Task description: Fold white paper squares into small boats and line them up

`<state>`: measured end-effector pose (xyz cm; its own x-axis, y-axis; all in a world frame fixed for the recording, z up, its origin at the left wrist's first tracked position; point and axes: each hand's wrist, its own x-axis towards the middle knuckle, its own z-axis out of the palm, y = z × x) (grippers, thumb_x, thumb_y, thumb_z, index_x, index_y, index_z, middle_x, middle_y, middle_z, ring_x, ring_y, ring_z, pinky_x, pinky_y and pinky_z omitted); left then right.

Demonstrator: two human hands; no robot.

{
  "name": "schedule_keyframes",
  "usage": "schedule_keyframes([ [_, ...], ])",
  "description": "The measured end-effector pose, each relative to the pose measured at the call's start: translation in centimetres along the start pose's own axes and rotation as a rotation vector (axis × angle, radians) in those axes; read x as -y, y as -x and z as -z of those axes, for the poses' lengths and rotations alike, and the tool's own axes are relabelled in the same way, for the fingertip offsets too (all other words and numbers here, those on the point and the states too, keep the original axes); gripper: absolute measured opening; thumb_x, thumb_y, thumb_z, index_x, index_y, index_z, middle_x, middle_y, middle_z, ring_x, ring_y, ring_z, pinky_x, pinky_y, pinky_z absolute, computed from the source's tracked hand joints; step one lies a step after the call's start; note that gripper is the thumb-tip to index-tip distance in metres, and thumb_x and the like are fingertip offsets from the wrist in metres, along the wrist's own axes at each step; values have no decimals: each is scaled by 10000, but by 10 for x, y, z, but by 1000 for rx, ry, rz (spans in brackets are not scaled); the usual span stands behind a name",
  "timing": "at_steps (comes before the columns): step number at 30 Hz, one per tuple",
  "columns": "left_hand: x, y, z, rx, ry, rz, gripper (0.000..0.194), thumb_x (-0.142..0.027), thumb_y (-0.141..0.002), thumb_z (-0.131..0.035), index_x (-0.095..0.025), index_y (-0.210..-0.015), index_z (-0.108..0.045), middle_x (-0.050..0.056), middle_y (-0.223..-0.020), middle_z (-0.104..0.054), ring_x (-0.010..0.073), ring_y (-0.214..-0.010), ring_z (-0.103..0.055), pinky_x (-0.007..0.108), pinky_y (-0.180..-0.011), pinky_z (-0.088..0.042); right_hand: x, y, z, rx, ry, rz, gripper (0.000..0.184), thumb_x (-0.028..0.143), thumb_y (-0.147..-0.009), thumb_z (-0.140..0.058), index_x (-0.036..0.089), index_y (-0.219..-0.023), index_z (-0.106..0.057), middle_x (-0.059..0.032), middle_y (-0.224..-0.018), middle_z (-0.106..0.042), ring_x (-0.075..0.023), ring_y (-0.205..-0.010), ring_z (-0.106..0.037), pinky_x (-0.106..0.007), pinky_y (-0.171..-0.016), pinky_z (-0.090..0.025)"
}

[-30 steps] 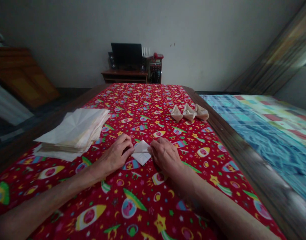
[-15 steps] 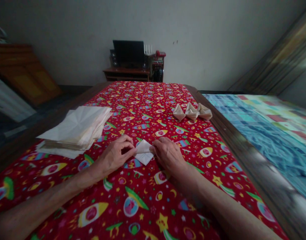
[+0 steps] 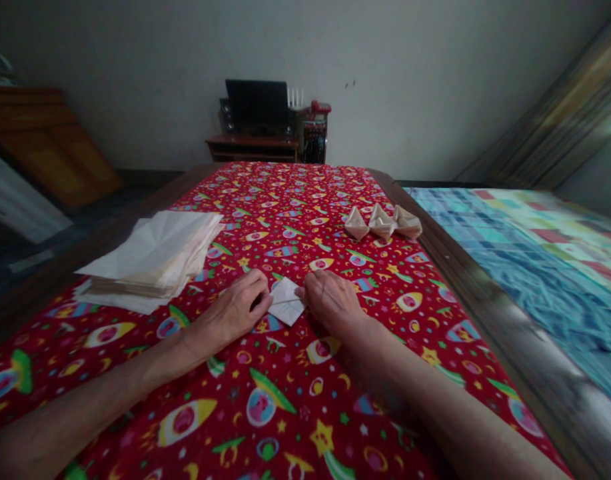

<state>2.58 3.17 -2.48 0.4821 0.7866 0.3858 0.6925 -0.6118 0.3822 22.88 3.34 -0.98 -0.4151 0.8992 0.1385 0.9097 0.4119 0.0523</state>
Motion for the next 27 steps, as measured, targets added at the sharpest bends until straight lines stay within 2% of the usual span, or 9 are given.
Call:
schedule_keyframes([
  [7,4,2,-3,6,-42,18,146,-147,-881,-483,-174,-737,-470,15,-815,-490,147,-753,-497,274,-697,-423,2,-1,2,26,-1,-17,214,327,-938,-422,183,-867,-564,-60,-903,-638,-196,-826,-613,-265,-609,-355],
  [11,3,4,0,28,-176,-31,140,-186,-917,-431,-170,-793,-495,32,-858,-513,165,-805,-507,299,-736,-424,2,-1,2,19,-4,-12,213,324,-935,-421,182,-863,-563,-55,-898,-636,-195,-822,-614,-264,-607,-356],
  [14,-2,2,5,38,-302,-32,145,-226,-912,-456,-173,-793,-520,34,-864,-539,190,-835,-515,340,-748,-413,2,-1,3,22,-6,-12,215,322,-933,-422,181,-855,-564,-58,-893,-635,-190,-822,-611,-262,-610,-353],
  [17,-9,1,10,1,-335,-39,86,-233,-902,-493,-183,-892,-562,35,-924,-559,206,-903,-511,369,-809,-403,3,-1,4,21,-15,-16,210,322,-931,-430,178,-859,-565,-57,-879,-635,-183,-806,-609,-262,-611,-347],
  [19,-13,1,12,-18,-342,-104,116,-228,-914,-482,-207,-972,-581,34,-989,-563,211,-952,-498,390,-882,-383,3,0,3,14,-22,-12,210,322,-930,-432,176,-860,-565,-54,-875,-634,-180,-800,-608,-261,-606,-342],
  [23,-18,4,14,91,-373,-276,172,-172,-915,-461,-196,-1021,-594,37,-1033,-568,212,-990,-476,393,-986,-337,3,0,3,-14,-29,-8,203,313,-929,-432,179,-853,-565,-45,-875,-633,-175,-805,-609,-257,-588,-326],
  [27,-22,9,15,201,-340,-260,304,-60,-858,-441,-151,-1128,-549,58,-1068,-561,218,-998,-465,355,-967,-362,4,0,3,-23,-23,-26,209,316,-926,-431,185,-835,-567,-38,-862,-633,-171,-774,-608,-261,-541,-285],
])
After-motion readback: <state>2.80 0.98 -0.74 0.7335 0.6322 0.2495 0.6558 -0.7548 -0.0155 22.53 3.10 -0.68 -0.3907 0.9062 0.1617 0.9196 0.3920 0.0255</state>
